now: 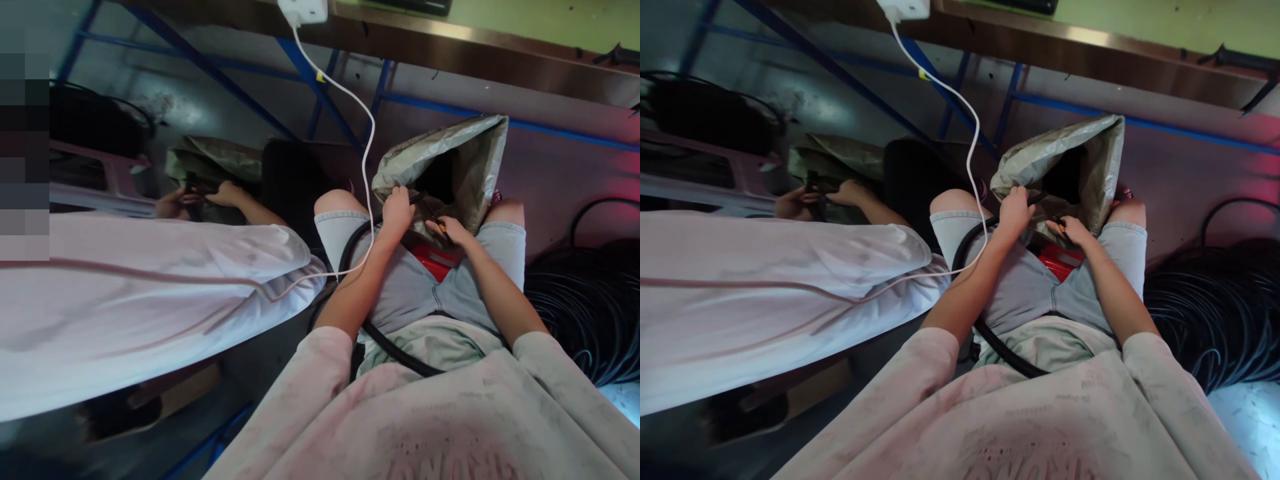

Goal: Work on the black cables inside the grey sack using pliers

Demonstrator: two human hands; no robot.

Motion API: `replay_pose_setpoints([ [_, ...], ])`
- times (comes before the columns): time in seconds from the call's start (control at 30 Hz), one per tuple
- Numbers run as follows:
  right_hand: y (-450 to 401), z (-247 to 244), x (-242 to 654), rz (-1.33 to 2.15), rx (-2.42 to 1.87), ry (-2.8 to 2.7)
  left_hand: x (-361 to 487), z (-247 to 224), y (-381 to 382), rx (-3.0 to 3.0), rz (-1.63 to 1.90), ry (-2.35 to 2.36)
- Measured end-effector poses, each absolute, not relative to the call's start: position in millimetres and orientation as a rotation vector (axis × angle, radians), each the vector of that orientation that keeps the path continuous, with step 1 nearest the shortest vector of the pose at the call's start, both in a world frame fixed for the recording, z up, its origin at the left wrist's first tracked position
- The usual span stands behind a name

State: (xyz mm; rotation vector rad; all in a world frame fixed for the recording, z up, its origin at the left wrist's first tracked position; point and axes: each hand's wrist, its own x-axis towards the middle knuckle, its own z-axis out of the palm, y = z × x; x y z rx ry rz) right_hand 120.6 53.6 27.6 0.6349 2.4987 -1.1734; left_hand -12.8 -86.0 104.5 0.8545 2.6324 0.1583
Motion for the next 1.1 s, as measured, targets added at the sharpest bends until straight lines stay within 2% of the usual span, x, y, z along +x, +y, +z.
replay_pose_setpoints([
  [0.13,54,25,120,-1.182,0.617,2.509,-13,107,-87,0.828,0.136,2.622],
  [0.37,56,32,121,-1.266,0.616,2.469,-7,102,-84,1.136,0.186,2.406],
  [0.77,67,20,121,-1.613,0.901,2.25,2,106,-68,1.144,0.102,2.581],
  [1.1,73,12,119,-1.644,1.075,2.246,10,105,-61,1.23,0.087,2.561],
])
